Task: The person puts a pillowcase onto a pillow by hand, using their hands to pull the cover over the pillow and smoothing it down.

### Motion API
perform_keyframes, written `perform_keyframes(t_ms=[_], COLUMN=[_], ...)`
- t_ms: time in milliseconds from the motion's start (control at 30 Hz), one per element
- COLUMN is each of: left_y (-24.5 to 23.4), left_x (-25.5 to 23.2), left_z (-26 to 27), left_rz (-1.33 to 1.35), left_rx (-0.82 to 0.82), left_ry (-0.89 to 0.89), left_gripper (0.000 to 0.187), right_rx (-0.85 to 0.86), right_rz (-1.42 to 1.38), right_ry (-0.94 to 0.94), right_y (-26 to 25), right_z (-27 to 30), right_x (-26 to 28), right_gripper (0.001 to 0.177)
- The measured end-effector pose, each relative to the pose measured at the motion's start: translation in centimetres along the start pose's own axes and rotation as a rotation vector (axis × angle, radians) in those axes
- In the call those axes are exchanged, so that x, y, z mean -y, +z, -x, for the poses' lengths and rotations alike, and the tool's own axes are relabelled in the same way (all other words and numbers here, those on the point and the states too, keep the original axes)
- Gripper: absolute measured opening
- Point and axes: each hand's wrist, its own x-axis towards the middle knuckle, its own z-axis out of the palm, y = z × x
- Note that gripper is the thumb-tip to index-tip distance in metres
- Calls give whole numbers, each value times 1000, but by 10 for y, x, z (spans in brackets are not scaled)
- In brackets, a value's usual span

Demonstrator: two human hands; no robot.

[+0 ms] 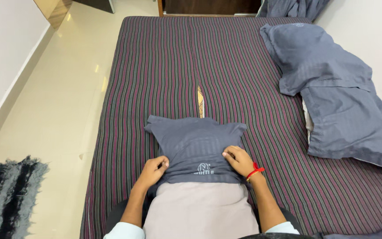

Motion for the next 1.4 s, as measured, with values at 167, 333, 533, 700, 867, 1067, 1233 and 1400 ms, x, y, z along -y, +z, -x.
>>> perform_keyframes(t_ms=[167,333,533,700,867,1067,1233,1400], left_y=[1,7,24,28,20,37,43,19], left_x=[-30,-46,11,-12,-84,-101,-74,-50], left_z=[25,17,24,49,26,-2,18,17], left_rz=[-186,-177,-12,-112,-271,-550,-231,-297], left_rx=[-143,-320,-150,-185,-307,-343,-6,-143], left_ry=[-17,336,273,-55,140,462,274,286], left_gripper=[16,24,13,21,37,12,13,15], right_rx=[-151,213,-29,-155,-20,43,-212,64], right_rz=[95,-33,-26,65,125,47,124,-102], right_ry=[-75,139,92,-225,-280,-175,-261,-44], right_y=[10,2,3,10,9,2,6,16], right_z=[-8,5,-1,-11,-9,11,-2,-3], right_x=[4,10,35,37,24,30,29,18], right_gripper=[22,23,24,17,7,11,11,18])
